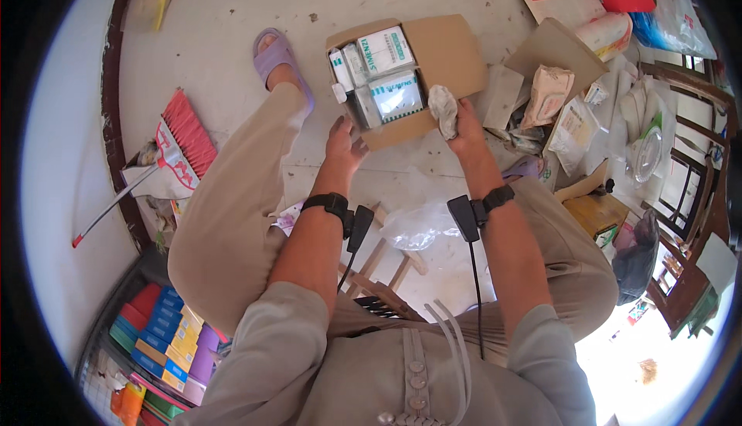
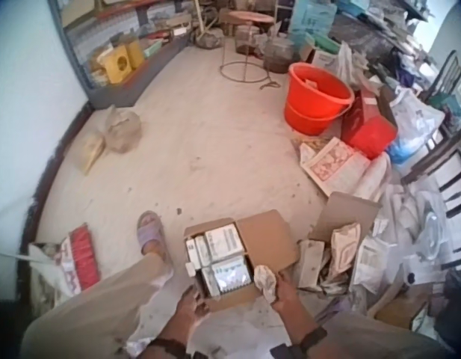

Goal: Sort and organize small boxed goods and items into containers or onto shelves in a cluttered space.

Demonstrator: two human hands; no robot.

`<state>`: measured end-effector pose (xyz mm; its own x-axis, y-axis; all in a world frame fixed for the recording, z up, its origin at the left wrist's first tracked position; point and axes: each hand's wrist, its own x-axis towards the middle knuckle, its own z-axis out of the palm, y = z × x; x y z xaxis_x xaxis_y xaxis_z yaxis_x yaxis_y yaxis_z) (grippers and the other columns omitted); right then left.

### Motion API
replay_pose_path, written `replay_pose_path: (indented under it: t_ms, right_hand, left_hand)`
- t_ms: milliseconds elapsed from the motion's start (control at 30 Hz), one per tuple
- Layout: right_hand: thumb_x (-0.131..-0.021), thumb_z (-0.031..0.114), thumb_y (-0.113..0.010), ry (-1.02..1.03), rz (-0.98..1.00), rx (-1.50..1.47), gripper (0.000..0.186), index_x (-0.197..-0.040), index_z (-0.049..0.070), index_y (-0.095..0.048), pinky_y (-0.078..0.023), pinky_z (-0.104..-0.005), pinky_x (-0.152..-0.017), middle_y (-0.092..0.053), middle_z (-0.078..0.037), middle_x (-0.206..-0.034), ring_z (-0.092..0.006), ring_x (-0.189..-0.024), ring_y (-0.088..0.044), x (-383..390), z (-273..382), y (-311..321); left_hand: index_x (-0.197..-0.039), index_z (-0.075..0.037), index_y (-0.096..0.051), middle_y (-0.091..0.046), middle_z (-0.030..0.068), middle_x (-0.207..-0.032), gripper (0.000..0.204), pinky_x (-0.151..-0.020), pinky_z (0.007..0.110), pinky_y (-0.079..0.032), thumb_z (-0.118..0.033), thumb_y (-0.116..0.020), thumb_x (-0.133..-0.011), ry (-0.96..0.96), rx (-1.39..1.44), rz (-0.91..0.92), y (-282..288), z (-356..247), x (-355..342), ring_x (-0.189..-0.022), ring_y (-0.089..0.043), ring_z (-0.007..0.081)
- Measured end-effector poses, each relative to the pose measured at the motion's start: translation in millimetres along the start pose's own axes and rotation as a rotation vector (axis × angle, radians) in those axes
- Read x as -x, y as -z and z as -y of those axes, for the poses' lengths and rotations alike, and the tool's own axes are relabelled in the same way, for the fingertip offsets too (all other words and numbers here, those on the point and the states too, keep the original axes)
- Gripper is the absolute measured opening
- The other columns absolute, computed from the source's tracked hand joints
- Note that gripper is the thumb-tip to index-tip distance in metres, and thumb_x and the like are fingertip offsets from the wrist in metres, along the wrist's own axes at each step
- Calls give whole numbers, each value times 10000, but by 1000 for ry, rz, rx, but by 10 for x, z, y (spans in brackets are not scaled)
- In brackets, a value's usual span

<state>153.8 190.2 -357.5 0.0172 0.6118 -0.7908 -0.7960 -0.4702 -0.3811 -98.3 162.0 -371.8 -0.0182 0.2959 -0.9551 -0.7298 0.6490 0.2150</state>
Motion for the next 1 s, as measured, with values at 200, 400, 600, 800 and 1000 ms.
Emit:
replay_pose_path:
  t_ms: [200, 400, 600, 800, 1000]
  right_hand:
    - [-941, 22, -564, 205, -197, 237, 186, -1123, 62, -558, -569, -339, -838, -657, -106, -1057, -221, -937, -667, 8, 66, 152]
    - [-799, 9, -652, 351, -127, 896, 242, -1031, 34, -584, -524, -351, -725, -646, -87, -988, -221, -872, -652, 345, 86, -381]
    - [-767, 33, -614, 677, -99, 1750, 282, -1046, 72, -629, -501, -379, -724, -646, -149, -1011, -300, -852, -636, 653, 170, -697]
    - [-837, 168, -633, 547, 78, 1661, 285, -1113, 96, -641, -509, -409, -806, -598, -147, -1199, -320, -961, -634, 594, 155, -1070]
    - [-833, 336, -693, 904, 95, 1799, 515, -1306, 166, -583, -493, -396, -918, -448, -194, -1436, -327, -1141, -595, 332, -113, -986]
  left_hand:
    - [-1426, -256, -401, -462, 1, -1386, 536, -922, 514, -433, -390, -604, -948, -190, -210, 22, -298, -61, 335, -1242, -458, 233]
    - [-1442, -218, -382, -549, 28, -1301, 658, -901, 482, -455, -266, -709, -874, -398, -444, -23, -86, -59, 26, -1168, -533, 211]
    - [-1315, -85, -536, -674, 112, -1055, 604, -779, 345, -527, -137, -757, -755, -974, -841, -209, -257, -203, -66, -854, -662, 237]
    - [-1162, -54, -666, -706, 184, -1018, 328, -830, 359, -524, -183, -615, -865, -940, -798, -161, -382, -265, 117, -953, -692, 292]
    - [-1207, -56, -644, -677, 217, -1055, 377, -870, 411, -506, -221, -577, -876, -874, -853, -94, -491, -70, 57, -991, -653, 365]
